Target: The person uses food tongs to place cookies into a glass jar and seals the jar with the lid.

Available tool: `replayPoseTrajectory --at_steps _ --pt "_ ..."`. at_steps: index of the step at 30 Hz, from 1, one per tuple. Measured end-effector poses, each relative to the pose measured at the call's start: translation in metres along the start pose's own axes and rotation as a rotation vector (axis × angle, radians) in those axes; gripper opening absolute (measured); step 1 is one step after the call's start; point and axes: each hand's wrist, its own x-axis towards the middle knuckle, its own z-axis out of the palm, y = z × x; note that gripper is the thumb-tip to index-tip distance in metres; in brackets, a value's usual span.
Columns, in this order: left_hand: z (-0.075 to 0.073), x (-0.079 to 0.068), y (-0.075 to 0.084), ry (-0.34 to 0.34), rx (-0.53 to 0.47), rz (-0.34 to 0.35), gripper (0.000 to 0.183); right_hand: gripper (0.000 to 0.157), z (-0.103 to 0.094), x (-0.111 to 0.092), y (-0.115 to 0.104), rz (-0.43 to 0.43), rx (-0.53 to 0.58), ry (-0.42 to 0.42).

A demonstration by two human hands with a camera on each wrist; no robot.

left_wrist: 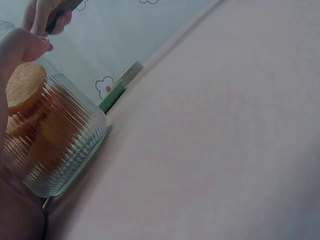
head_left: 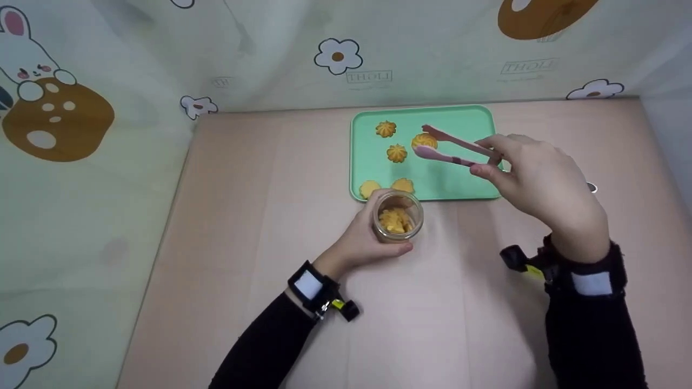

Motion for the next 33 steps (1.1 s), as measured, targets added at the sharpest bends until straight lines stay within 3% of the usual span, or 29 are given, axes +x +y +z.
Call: replayPoseTrajectory --at_steps 7,15,33 --pt "-0.001 -0.002 0.000 0.007 0.014 -0.009 0.093 0.038 -0.017 -0.028 -0.011 -0.205 -0.038 -0.017" --pt "-0.001 -0.003 -0.001 0.009 0.054 -0.037 0.094 0.040 -0.020 -0.043 -0.021 -0.336 -0.035 0.003" --pt "-0.001 0.000 0.000 -0.009 0.006 -0.031 0.095 0.038 -0.014 -0.046 -0.039 -0.355 -0.050 -0.043"
